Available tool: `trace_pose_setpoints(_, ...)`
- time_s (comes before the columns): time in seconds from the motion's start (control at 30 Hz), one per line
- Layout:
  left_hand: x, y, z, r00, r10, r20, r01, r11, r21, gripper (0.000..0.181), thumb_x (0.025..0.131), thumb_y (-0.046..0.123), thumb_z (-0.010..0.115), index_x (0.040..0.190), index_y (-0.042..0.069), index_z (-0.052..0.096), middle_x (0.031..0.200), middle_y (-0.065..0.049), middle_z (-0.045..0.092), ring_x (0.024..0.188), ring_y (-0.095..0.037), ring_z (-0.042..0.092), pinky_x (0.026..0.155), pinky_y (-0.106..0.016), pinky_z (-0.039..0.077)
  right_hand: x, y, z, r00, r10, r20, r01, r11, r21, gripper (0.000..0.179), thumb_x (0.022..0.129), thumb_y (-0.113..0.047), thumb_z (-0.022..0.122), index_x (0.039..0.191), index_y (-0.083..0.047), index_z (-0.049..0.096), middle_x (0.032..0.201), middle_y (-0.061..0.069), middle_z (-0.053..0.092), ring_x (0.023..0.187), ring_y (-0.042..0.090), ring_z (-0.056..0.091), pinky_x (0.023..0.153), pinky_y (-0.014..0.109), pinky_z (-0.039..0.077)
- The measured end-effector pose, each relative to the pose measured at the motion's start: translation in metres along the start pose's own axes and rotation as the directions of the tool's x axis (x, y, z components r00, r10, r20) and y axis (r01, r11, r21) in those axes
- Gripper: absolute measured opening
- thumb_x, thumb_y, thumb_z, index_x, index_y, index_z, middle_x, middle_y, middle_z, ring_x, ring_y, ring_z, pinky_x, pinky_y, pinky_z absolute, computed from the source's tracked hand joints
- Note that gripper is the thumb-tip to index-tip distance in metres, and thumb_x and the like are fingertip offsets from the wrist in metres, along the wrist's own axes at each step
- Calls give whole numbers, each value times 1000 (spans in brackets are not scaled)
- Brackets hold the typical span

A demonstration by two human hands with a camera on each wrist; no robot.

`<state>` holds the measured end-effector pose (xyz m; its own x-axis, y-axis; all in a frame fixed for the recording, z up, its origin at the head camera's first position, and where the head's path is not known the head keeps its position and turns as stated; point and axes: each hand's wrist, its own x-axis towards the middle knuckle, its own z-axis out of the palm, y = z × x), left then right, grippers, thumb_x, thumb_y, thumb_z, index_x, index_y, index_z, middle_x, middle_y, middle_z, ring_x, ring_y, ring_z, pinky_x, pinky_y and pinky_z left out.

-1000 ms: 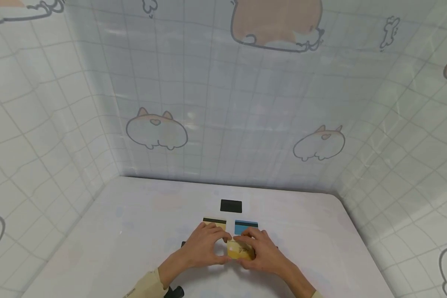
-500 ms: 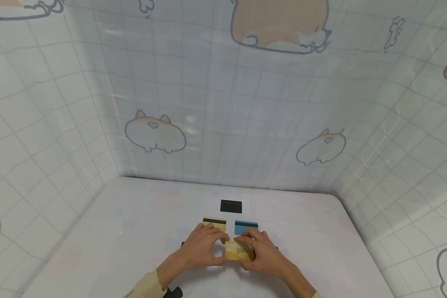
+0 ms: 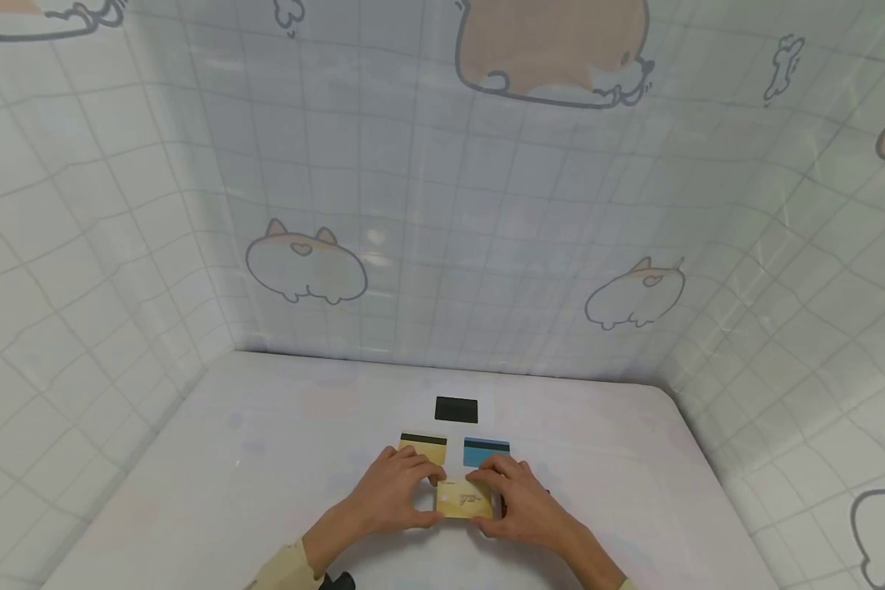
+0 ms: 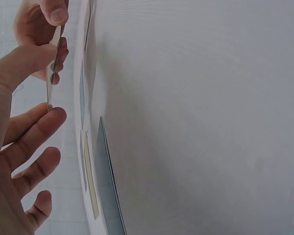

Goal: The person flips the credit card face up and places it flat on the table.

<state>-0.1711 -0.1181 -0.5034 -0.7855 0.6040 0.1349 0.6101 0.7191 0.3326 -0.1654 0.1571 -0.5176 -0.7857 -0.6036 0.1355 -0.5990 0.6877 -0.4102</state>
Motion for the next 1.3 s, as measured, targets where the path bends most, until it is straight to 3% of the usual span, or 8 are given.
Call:
trace_pose_setpoints(0.8, -2, -9, -2, 998, -13, 64, 13, 1000, -8, 47, 76, 65, 77, 111, 34, 69, 94, 23, 61, 94, -7, 50, 81, -38, 37, -2, -2, 3, 999, 34, 21, -33, 999, -35, 52, 79, -56, 79, 125, -34, 66, 114, -17, 53, 109, 3, 47, 83, 32, 36)
trace_pose_setpoints(1.3, -7, 5, 1, 990, -72, 124, 70, 997, 17, 50, 73, 65, 80, 111, 33, 71, 98, 21, 64, 95, -8, 48, 81, -38, 38, -10, -6, 0, 994, 56, 94, -51, 997, -57, 50, 81, -59, 76, 124, -34, 67, 112, -18, 53, 109, 5, 47, 83, 35, 38)
